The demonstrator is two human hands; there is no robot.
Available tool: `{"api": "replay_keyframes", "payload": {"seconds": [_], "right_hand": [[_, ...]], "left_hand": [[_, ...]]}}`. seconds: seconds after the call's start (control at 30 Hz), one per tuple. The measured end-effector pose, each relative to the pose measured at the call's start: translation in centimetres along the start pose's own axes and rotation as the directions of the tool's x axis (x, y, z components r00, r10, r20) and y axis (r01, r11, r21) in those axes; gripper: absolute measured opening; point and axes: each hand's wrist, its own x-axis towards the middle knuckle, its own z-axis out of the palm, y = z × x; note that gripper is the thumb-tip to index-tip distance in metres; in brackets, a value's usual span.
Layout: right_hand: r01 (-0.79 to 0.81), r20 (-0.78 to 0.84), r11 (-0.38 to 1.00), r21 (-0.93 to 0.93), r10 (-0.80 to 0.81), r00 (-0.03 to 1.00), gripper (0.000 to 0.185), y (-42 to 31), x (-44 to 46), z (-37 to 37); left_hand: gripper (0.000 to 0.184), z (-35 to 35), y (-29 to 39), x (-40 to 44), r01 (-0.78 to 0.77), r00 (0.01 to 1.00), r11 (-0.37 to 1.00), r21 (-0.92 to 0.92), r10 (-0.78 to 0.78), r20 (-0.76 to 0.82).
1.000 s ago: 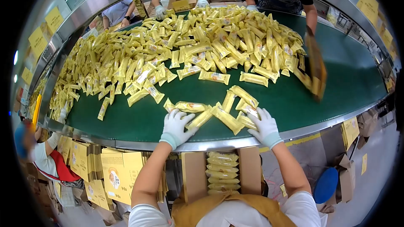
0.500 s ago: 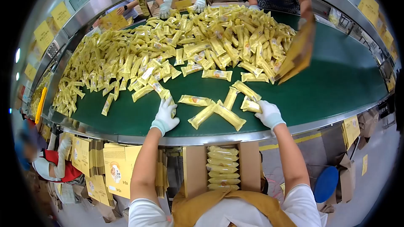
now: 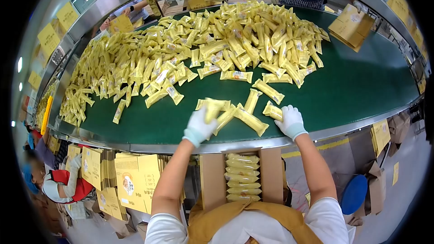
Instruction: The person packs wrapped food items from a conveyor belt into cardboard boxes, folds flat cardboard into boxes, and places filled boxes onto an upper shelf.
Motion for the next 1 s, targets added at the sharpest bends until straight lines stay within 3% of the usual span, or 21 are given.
{"api": "replay_keyframes", "payload": {"seconds": [0.07, 0.1, 0.17, 0.27, 0.3, 0.4, 0.43, 0.47, 0.5, 0.57, 0.6, 0.63, 0.73, 0.8, 0.83, 0.93, 1.0], "right_hand": [[-0.008, -0.004, 1.000, 0.006, 0.008, 1.000, 0.045, 0.0, 0.1, 0.1], [0.002, -0.021, 1.000, 0.020, -0.002, 1.000, 0.045, 0.1, 0.0, 0.2], [0.023, -0.060, 0.999, 0.049, -0.020, 0.998, 0.044, 0.4, -0.3, 0.5], [0.074, -0.278, 0.989, 0.130, -0.036, 0.960, 0.042, 1.3, -1.3, 1.7], [0.113, -0.361, 0.992, 0.060, -0.084, 0.929, 0.043, 2.0, -1.6, 2.2], [-0.080, -0.040, 0.992, 0.102, 0.084, 0.996, 0.044, 2.3, -2.8, 0.4], [-0.046, -0.023, 0.996, 0.079, 0.047, 0.999, 0.052, 2.4, -3.2, 0.4], [0.028, -0.119, 0.998, 0.057, -0.021, 0.993, 0.056, 2.1, -4.1, 0.1], [0.100, -0.211, 0.995, 0.028, -0.092, 0.973, 0.060, 1.5, -5.2, -0.2], [0.201, -0.341, 0.979, -0.032, -0.200, 0.919, 0.077, 0.6, -6.9, -0.4], [0.212, -0.350, 0.976, -0.046, -0.215, 0.912, 0.077, 0.5, -7.3, -0.3], [0.226, -0.358, 0.972, -0.061, -0.232, 0.904, 0.077, 0.5, -7.7, -0.2], [0.244, -0.316, 0.968, -0.052, -0.248, 0.916, 0.072, 1.8, -7.7, 0.1], [0.252, -0.228, 0.967, 0.046, -0.235, 0.945, 0.070, 2.9, -7.1, -0.5], [0.129, -0.111, 0.981, 0.146, -0.113, 0.987, 0.070, 2.4, -7.0, -2.7], [0.169, -0.358, 0.851, 0.497, 0.024, 0.934, 0.066, 1.4, -8.9, -5.5], [0.167, -0.256, 0.708, 0.686, 0.019, 0.967, 0.053, -1.1, -11.7, -9.8]], "left_hand": [[0.059, 2.1, 2.1, 0.5, -0.244, 0.967, 0.954, 0.174, 0.226, 0.115], [0.052, 3.3, 3.0, 0.5, -0.207, 0.975, 0.908, 0.365, 0.158, 0.159], [0.049, 3.6, 3.2, 0.9, -0.155, 0.977, 0.904, 0.398, 0.081, 0.197], [0.042, 2.4, 2.7, 1.5, -0.104, 0.969, 0.897, 0.430, -0.007, 0.249], [0.041, 1.7, 2.5, 1.5, -0.070, 0.970, 0.897, 0.436, -0.042, 0.241], [0.037, 0.2, 0.1, 0.8, -0.010, 0.991, 0.899, 0.438, -0.050, 0.126], [0.037, 0.1, -1.2, 0.4, -0.011, 0.993, 0.900, 0.435, -0.043, 0.112], [0.037, 0.1, -2.4, -0.1, -0.011, 0.994, 0.901, 0.434, -0.036, 0.101], [0.055, 0.2, -3.5, -0.6, -0.102, 0.987, 0.888, 0.448, 0.036, 0.154], [0.071, 0.3, -2.7, -2.2, -0.209, 0.978, 0.828, 0.521, 0.172, 0.119], [0.079, 0.3, -2.3, -2.9, -0.254, 0.966, 0.791, 0.557, 0.238, 0.102], [0.092, 0.1, -1.0, -3.3, -0.233, 0.972, 0.757, 0.611, 0.161, 0.171], [0.089, 0.9, -1.6, -3.2, -0.262, 0.965, 0.742, 0.617, 0.211, 0.157], [0.089, 0.8, -1.9, -3.1, -0.260, 0.964, 0.790, 0.555, 0.179, 0.196], [0.089, 0.8, -2.3, -3.0, -0.245, 0.966, 0.816, 0.524, 0.159, 0.205], [0.095, -1.2, -2.6, -3.5, -0.113, 0.985, 0.950, 0.292, 0.068, 0.161], [0.098, -2.6, -3.0, -4.4, -0.071, 0.995, 0.996, 0.052, 0.067, 0.067]]}}
